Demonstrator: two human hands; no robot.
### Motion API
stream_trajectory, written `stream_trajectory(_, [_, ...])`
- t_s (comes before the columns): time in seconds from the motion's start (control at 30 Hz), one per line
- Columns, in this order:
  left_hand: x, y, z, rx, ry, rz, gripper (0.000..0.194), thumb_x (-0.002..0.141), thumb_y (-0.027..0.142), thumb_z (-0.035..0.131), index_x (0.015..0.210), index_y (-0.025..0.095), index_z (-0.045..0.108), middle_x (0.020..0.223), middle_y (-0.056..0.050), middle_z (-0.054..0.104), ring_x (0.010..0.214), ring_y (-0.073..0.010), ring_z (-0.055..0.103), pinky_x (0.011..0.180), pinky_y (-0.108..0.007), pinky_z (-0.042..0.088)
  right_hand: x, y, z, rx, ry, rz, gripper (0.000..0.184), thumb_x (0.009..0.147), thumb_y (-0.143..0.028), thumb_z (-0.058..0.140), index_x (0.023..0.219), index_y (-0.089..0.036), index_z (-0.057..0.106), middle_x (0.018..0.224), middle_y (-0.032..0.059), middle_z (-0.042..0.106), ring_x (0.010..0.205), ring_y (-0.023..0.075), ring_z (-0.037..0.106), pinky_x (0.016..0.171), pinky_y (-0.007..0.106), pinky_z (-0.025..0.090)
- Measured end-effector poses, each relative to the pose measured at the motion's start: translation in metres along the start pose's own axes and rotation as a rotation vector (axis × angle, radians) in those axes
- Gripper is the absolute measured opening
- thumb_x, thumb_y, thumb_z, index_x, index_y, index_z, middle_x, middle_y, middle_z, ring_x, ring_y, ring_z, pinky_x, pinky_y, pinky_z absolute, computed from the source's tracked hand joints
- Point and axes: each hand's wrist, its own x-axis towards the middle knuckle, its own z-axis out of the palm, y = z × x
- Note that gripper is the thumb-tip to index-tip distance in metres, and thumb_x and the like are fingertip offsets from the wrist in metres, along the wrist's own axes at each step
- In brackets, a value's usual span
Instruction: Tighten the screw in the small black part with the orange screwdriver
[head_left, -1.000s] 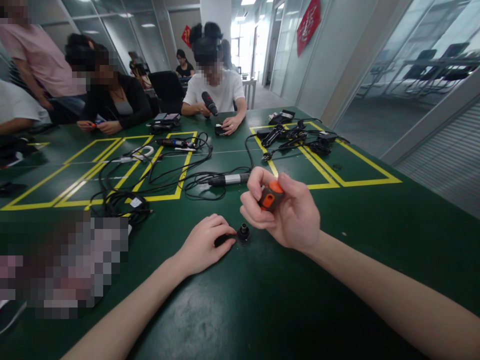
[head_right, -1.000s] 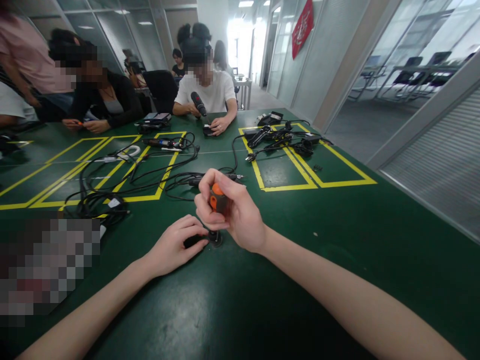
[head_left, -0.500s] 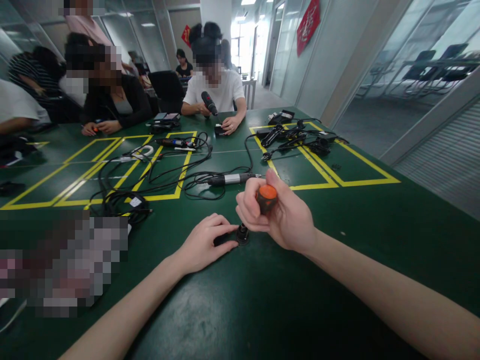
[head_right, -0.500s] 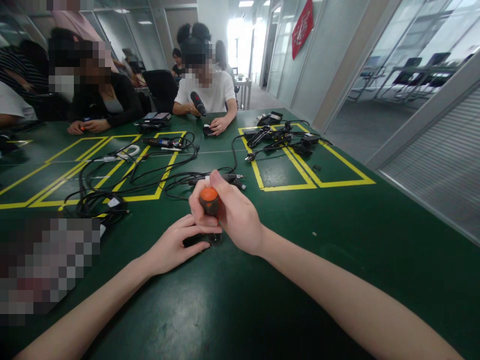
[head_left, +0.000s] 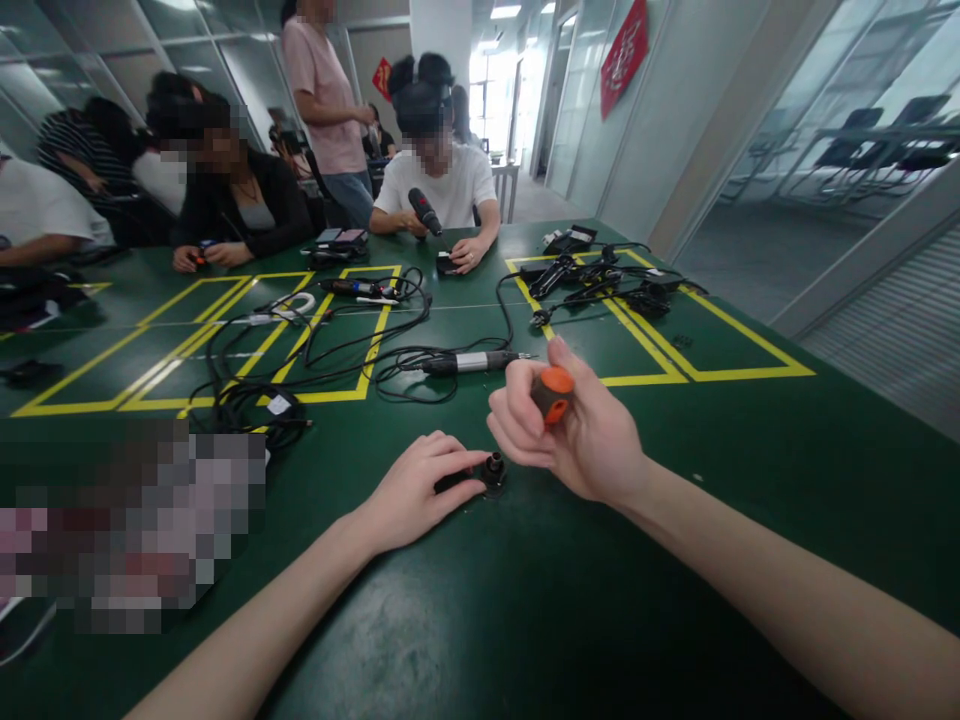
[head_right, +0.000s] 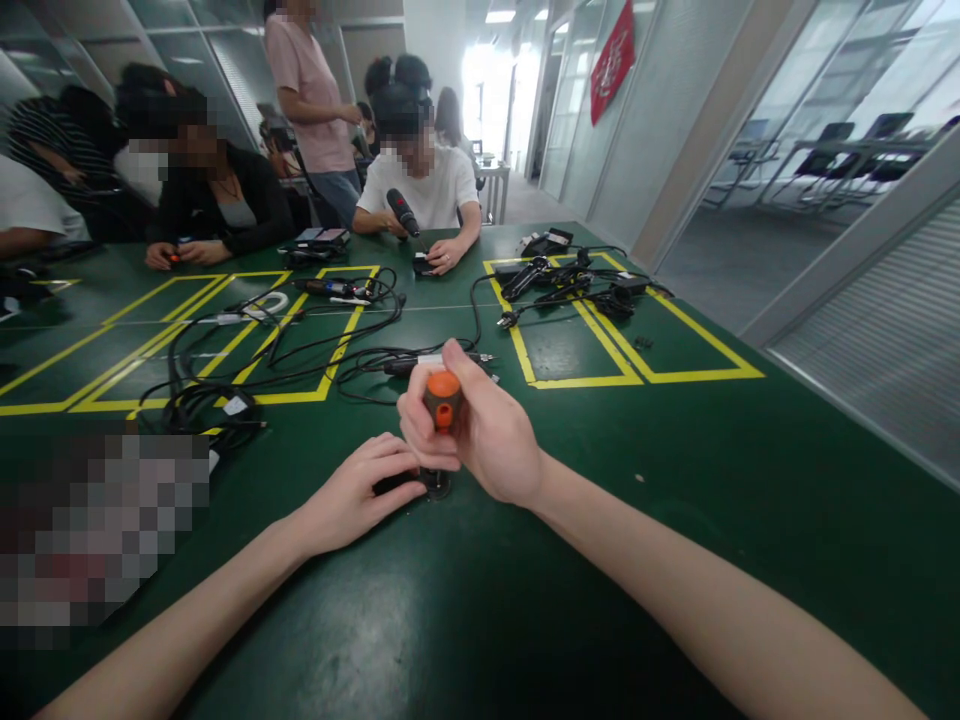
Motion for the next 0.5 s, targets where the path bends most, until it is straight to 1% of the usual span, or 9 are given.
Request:
stream_trajectory(0.07, [-0.0001,-0.0006,0.0008,0.012,0.011,0.004,0.028,0.104,0.035,0.060,0.126,0.025,0.074,0.107,-0.006,0.072,0.100,-0.0224,0.062,0.093,-0.038,0.050,0.0003,-0.0009,-0.0023,0.018,-0.012,0.004,0.063,0.102,-0.069,0.048,0.064,-0.019,0.048,0.048,-0.0085,0.028,0.040,0.0068,0.023,0.039,0.020,0.021])
stream_trajectory(0.13, [-0.0003,-0.0011,0.0013,0.022,0.013,0.009,0.028,0.104,0.035,0.061,0.126,0.025,0.074,0.105,-0.005,0.071,0.098,-0.0218,0.061,0.090,-0.037,0.049,-0.0009,-0.0007,-0.0042,0.014,-0.023,-0.023,0.062,0.100,-0.074,0.047,0.068,-0.020,0.048,0.049,-0.0096,0.027,0.040,0.0068,0.021,0.040,0.020,0.020])
stream_trajectory(0.2, [-0.0004,-0.0009,0.0012,0.028,0.005,0.007,0.027,0.104,0.035,0.061,0.125,0.025,0.075,0.103,-0.005,0.070,0.097,-0.0215,0.060,0.089,-0.036,0.048,-0.0031,0.0008,-0.0059,-0.018,-0.032,-0.060,0.055,0.097,-0.072,0.056,0.077,-0.021,0.049,0.051,-0.0112,0.029,0.041,0.0064,0.021,0.041,0.019,0.021])
stream_trajectory(0.27, [-0.0004,-0.0003,0.0008,0.029,-0.003,0.002,0.025,0.104,0.035,0.061,0.121,0.025,0.076,0.102,-0.005,0.069,0.097,-0.0214,0.060,0.089,-0.036,0.048,-0.0053,0.0032,-0.0079,-0.075,-0.032,-0.082,0.042,0.096,-0.058,0.068,0.084,-0.022,0.047,0.052,-0.0130,0.032,0.041,0.0054,0.022,0.042,0.018,0.021])
stream_trajectory(0.33, [-0.0003,0.0003,0.0005,0.026,-0.006,0.002,0.024,0.104,0.034,0.061,0.120,0.025,0.076,0.103,-0.005,0.069,0.098,-0.0217,0.060,0.091,-0.037,0.048,-0.0068,0.0051,-0.0097,-0.155,-0.020,-0.053,0.034,0.097,-0.040,0.072,0.087,-0.023,0.045,0.052,-0.0144,0.035,0.039,0.0046,0.024,0.041,0.016,0.021])
stream_trajectory(0.37, [-0.0002,0.0003,0.0005,0.024,-0.007,0.004,0.025,0.104,0.034,0.061,0.121,0.025,0.076,0.105,-0.005,0.069,0.099,-0.0220,0.060,0.093,-0.038,0.049,-0.0071,0.0052,-0.0102,-0.202,-0.013,-0.019,0.032,0.097,-0.035,0.072,0.087,-0.023,0.044,0.052,-0.0147,0.036,0.038,0.0049,0.027,0.040,0.016,0.024])
stream_trajectory(0.4, [-0.0002,0.0001,0.0006,0.022,-0.006,0.009,0.025,0.104,0.035,0.060,0.122,0.025,0.076,0.106,-0.006,0.069,0.101,-0.0222,0.061,0.095,-0.038,0.049,-0.0071,0.0045,-0.0102,-0.257,-0.012,0.023,0.031,0.097,-0.034,0.071,0.087,-0.023,0.044,0.052,-0.0142,0.039,0.039,0.0057,0.032,0.042,0.017,0.028])
stream_trajectory(0.43, [-0.0003,-0.0003,0.0009,0.020,-0.005,0.014,0.026,0.105,0.035,0.060,0.123,0.026,0.075,0.108,-0.006,0.070,0.102,-0.0225,0.061,0.096,-0.039,0.049,-0.0068,0.0028,-0.0098,-0.319,-0.018,0.069,0.029,0.097,-0.034,0.070,0.087,-0.023,0.046,0.052,-0.0130,0.043,0.041,0.0070,0.038,0.045,0.018,0.035])
stream_trajectory(0.5, [-0.0006,-0.0020,0.0020,0.024,0.000,0.025,0.027,0.105,0.037,0.058,0.124,0.027,0.075,0.112,-0.007,0.070,0.105,-0.0230,0.061,0.098,-0.040,0.050,-0.0056,-0.0036,-0.0080,-0.474,-0.036,0.146,0.024,0.098,-0.035,0.066,0.087,-0.021,0.049,0.059,-0.0085,0.051,0.053,0.0099,0.049,0.057,0.023,0.045])
